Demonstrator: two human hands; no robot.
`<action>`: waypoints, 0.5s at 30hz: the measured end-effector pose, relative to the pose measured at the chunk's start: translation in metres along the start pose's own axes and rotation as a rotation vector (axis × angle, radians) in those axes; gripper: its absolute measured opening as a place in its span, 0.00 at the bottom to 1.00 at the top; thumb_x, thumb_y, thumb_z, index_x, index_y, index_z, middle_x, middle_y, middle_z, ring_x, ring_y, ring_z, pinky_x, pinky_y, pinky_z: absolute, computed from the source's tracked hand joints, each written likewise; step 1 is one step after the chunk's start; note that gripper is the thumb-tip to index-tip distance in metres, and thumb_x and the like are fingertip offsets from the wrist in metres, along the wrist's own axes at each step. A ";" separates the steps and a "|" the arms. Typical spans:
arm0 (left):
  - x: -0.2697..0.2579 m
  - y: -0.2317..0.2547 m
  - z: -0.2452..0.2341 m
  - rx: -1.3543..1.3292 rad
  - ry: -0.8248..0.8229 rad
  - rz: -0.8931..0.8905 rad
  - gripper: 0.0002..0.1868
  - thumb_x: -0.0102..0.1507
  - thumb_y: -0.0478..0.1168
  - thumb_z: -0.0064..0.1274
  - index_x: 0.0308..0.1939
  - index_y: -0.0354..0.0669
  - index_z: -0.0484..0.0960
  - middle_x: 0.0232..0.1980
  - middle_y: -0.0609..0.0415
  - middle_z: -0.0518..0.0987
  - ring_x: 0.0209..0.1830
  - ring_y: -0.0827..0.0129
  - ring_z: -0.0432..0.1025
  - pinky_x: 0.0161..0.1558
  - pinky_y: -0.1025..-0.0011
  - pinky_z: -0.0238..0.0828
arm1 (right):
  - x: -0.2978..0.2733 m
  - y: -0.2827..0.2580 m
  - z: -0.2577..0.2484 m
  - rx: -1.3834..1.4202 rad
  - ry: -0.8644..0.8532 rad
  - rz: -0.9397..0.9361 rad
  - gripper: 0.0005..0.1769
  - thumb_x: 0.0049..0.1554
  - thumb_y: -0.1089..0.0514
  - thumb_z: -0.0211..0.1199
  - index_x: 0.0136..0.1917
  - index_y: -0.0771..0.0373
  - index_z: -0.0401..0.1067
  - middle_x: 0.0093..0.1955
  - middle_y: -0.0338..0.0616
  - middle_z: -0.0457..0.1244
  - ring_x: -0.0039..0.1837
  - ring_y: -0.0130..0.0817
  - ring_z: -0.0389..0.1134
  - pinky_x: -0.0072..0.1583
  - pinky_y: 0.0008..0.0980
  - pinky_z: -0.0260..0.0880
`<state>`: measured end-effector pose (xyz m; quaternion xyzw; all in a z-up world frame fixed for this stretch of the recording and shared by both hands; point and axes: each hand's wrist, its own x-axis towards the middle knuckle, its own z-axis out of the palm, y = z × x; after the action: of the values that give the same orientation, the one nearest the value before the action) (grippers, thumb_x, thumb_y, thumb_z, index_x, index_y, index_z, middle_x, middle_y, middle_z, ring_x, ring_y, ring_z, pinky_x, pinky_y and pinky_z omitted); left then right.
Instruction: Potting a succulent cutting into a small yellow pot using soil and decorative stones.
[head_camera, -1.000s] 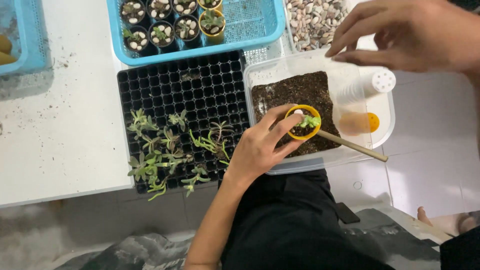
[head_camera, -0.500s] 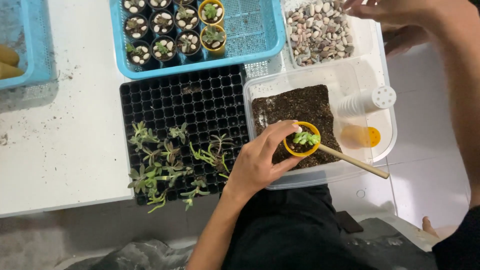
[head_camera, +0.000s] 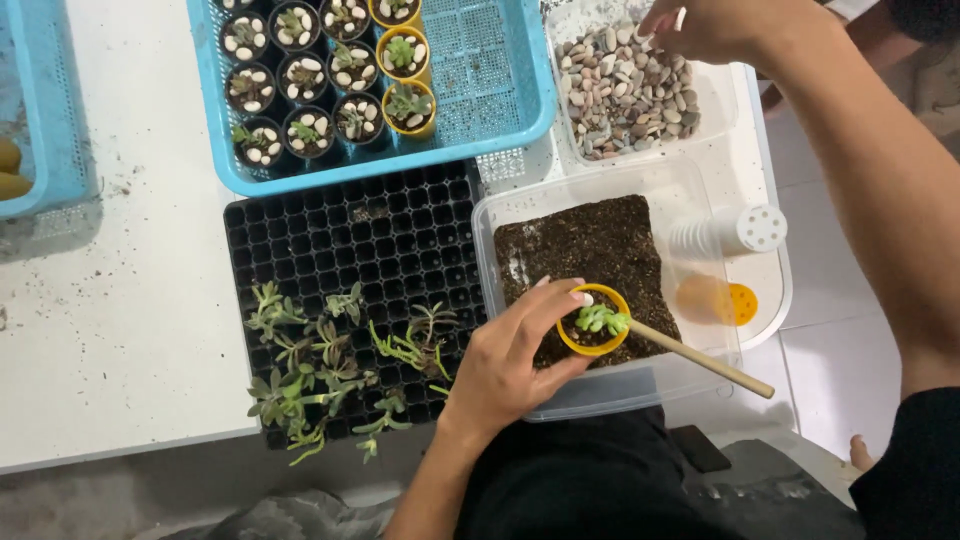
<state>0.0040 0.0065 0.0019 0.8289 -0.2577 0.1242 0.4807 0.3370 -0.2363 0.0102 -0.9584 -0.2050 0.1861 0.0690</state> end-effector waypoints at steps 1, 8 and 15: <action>0.002 0.000 -0.002 0.002 0.002 -0.003 0.33 0.69 0.44 0.61 0.72 0.45 0.60 0.69 0.38 0.73 0.67 0.46 0.76 0.70 0.49 0.78 | 0.010 0.008 0.003 -0.001 -0.002 -0.004 0.17 0.70 0.61 0.54 0.67 0.54 0.78 0.59 0.44 0.72 0.54 0.46 0.73 0.51 0.45 0.73; 0.007 0.000 -0.003 -0.049 -0.018 -0.008 0.30 0.70 0.43 0.59 0.71 0.42 0.61 0.68 0.35 0.73 0.66 0.46 0.76 0.72 0.48 0.76 | 0.013 -0.006 -0.006 0.020 0.008 -0.052 0.15 0.69 0.59 0.59 0.66 0.55 0.78 0.65 0.48 0.69 0.54 0.46 0.72 0.49 0.40 0.73; 0.013 0.003 -0.006 -0.065 -0.001 -0.003 0.30 0.69 0.40 0.61 0.68 0.38 0.62 0.66 0.32 0.74 0.66 0.47 0.75 0.71 0.45 0.76 | 0.025 -0.017 0.002 -0.206 -0.072 -0.075 0.11 0.67 0.48 0.63 0.59 0.44 0.82 0.49 0.36 0.75 0.45 0.37 0.74 0.42 0.37 0.68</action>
<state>0.0137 0.0064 0.0126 0.8133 -0.2607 0.1146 0.5073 0.3507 -0.2107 0.0034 -0.9449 -0.2610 0.1954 -0.0302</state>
